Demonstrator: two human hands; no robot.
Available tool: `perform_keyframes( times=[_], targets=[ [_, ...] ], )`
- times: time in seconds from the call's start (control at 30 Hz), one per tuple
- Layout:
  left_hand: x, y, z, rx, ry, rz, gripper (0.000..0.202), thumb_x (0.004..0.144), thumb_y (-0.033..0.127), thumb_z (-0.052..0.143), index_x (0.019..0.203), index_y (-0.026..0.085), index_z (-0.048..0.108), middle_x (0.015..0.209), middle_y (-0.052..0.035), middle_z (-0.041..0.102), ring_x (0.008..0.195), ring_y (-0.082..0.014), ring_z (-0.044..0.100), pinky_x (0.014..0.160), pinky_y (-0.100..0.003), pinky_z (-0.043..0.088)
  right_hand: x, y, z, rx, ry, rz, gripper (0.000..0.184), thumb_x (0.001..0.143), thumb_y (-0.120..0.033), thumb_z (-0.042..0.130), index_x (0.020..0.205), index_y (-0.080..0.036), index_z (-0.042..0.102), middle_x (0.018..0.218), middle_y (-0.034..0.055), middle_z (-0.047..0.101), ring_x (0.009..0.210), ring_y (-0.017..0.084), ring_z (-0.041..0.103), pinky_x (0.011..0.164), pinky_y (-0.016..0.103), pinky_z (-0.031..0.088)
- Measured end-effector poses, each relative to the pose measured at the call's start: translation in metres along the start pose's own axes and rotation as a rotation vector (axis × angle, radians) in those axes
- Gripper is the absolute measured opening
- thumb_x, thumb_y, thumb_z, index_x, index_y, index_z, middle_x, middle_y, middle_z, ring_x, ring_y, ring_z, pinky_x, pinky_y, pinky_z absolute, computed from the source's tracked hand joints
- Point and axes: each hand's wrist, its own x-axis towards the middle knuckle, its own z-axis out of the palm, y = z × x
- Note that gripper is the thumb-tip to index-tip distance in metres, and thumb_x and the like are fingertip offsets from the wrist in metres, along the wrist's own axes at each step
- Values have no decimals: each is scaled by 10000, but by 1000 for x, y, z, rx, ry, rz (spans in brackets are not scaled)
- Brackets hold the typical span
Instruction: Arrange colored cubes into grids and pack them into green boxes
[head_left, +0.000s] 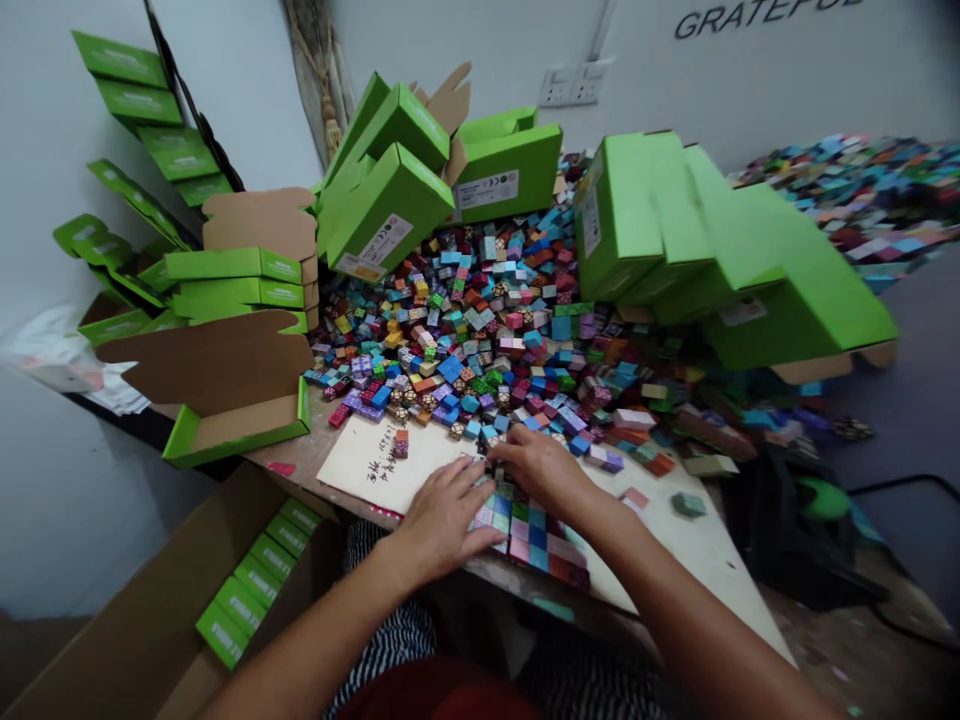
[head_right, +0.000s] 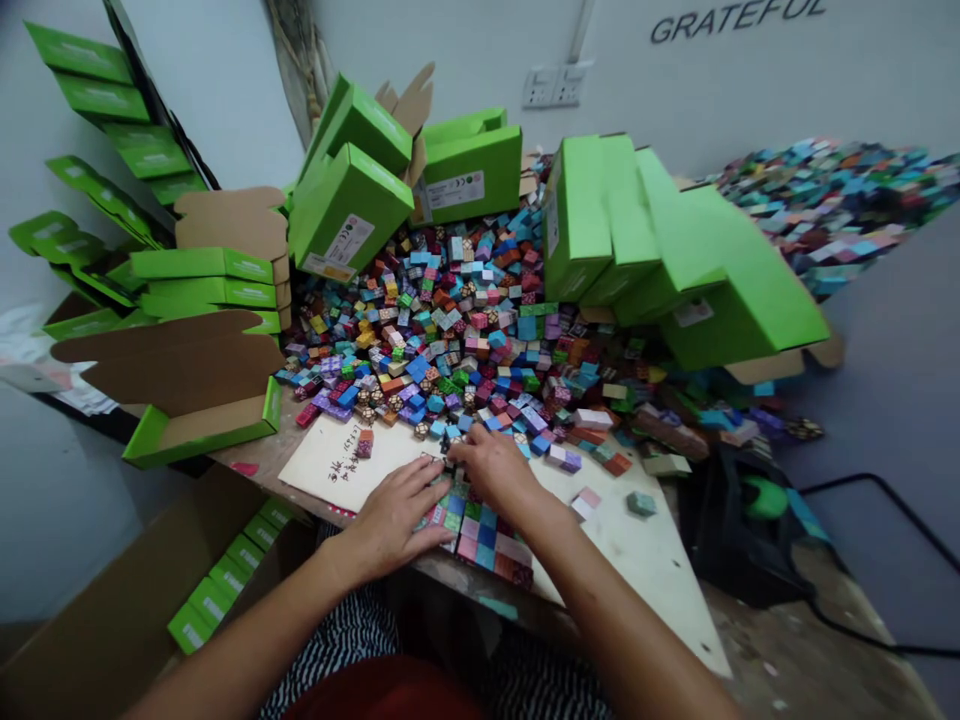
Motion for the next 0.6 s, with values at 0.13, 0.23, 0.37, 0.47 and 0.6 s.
perform_keyframes(
  times=[0.13,0.23,0.37,0.47,0.6],
  targets=[
    [-6,-3,3,-11,72,14,468,906,487,517,1247,167,535,1360,-138,501,1317,-313,387,1056,-515,380,-20,-1,-1,84,-22,28,296,852,-125,463,961,-235,716,933,67,621,780,159,602,702,254,463],
    [-7,-5,5,-38,121,14,448,920,482,492,1246,180,539,1339,-134,519,1308,-308,398,1042,-528,394,-22,2,0,182,34,-3,310,870,-137,442,1050,-227,678,953,54,655,852,173,613,764,280,479],
    [-7,-6,7,-59,146,26,441,917,464,502,1228,155,553,1305,-142,538,1290,-302,412,1058,-518,384,-10,13,-5,33,119,62,379,819,-73,449,1100,-202,668,1005,92,653,945,231,583,815,346,456],
    [-6,-6,8,-66,146,18,423,918,444,505,1226,159,553,1291,-139,543,1278,-297,421,1057,-516,385,3,13,-15,-62,-8,-5,476,736,-6,484,1117,-231,662,1055,77,641,980,226,566,845,331,431],
    [-7,-5,10,-78,168,4,383,928,413,482,1226,182,551,1279,-128,546,1277,-291,417,1044,-516,398,12,7,-25,-88,-171,20,507,709,8,500,1136,-222,643,1036,79,629,825,180,602,696,259,430]
  ],
)
